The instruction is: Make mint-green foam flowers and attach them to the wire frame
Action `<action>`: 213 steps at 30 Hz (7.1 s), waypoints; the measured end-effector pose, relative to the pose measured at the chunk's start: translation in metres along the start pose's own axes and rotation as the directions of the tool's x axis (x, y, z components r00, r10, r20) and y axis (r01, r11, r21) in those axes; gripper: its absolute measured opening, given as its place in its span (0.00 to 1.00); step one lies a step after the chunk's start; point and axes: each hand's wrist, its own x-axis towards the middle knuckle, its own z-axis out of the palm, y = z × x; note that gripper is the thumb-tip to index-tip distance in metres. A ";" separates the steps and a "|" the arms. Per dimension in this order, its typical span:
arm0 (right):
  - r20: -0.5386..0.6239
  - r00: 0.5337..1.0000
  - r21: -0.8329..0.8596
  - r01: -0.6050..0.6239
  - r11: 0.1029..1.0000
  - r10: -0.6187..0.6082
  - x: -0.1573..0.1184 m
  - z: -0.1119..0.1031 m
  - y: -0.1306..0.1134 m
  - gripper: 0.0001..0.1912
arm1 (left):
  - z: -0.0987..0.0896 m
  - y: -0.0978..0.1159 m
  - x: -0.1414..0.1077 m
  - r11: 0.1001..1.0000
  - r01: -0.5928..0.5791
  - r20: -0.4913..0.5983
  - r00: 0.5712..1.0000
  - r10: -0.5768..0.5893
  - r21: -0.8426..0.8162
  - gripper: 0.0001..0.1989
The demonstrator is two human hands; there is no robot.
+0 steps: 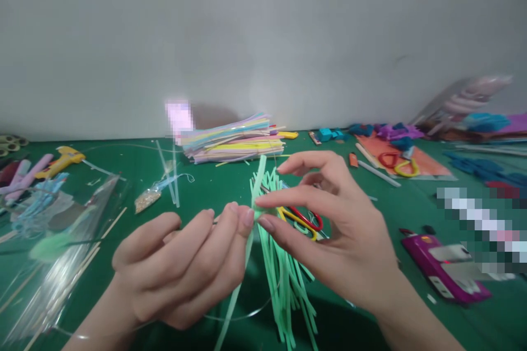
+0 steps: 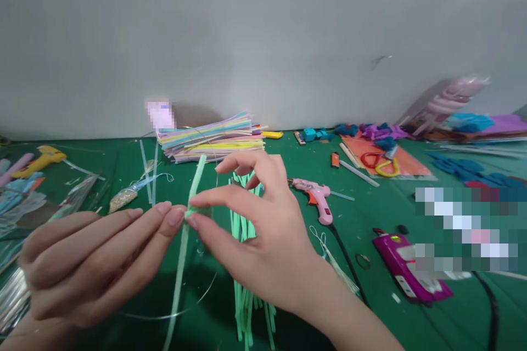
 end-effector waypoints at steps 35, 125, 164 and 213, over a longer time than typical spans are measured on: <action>-0.033 0.986 -0.025 0.164 0.986 -0.165 0.007 -0.010 0.016 0.03 | -0.004 0.006 -0.001 0.998 -0.009 -0.040 0.999 0.012 0.065 0.08; -0.186 0.961 -0.324 0.138 0.936 -0.206 -0.008 0.049 0.020 0.03 | 0.039 0.003 0.015 -0.467 0.714 0.774 0.165 -0.612 -0.521 0.08; -0.064 0.998 0.073 0.026 0.997 -0.021 0.010 0.016 0.030 0.02 | 0.036 0.002 0.016 -0.581 0.645 0.831 0.161 -0.532 -0.497 0.08; 0.668 0.632 0.653 -0.751 0.097 0.393 0.010 0.028 0.042 0.10 | 0.031 0.002 0.015 -0.523 0.706 0.863 0.265 -0.430 -0.477 0.08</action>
